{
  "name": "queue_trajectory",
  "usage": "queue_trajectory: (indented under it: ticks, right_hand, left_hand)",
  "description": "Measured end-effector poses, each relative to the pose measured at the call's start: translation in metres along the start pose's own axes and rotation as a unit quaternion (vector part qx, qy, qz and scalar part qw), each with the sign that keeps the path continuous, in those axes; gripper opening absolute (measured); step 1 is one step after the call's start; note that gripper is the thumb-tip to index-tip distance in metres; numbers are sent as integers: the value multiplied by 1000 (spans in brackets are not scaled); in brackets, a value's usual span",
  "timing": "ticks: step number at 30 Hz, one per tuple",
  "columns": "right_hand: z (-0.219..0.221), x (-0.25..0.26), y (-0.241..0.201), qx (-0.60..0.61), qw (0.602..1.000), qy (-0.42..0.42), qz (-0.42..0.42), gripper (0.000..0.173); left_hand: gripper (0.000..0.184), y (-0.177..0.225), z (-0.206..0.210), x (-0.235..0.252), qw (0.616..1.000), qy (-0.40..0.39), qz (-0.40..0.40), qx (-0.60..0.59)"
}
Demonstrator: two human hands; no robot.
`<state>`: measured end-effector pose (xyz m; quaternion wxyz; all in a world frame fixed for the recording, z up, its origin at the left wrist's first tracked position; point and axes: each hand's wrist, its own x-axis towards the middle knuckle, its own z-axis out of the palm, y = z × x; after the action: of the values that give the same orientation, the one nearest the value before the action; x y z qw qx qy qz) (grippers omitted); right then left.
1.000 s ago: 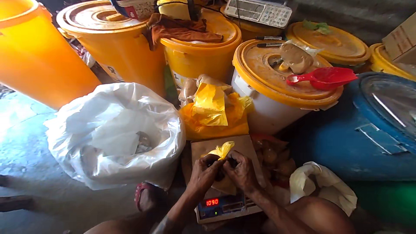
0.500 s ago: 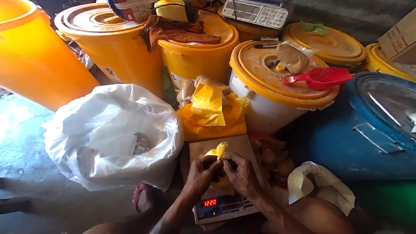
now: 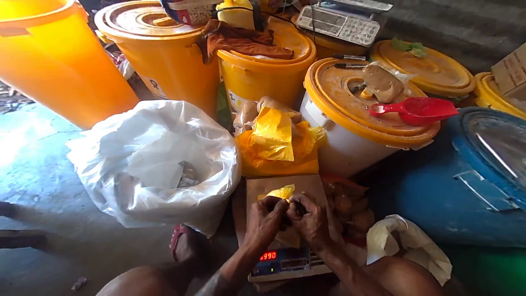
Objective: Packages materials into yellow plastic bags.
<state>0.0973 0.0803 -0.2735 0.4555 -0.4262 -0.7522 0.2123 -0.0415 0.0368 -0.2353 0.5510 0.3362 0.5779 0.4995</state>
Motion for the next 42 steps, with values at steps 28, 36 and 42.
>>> queue_trajectory:
  ticks: [28,36,42]
  right_hand:
    - [-74,9,-92,223,969,-75,-73,8]
    - [-102,15,-109,350,904,-184,-160,24]
    - [-107,27,-84,349,916,-160,-115,21]
  left_hand:
    - [24,24,-8,-45,852,-21,448,268]
    - [19,88,-88,-163,807,87,543,214]
    - [12,75,-183,-258,721,336,491,355]
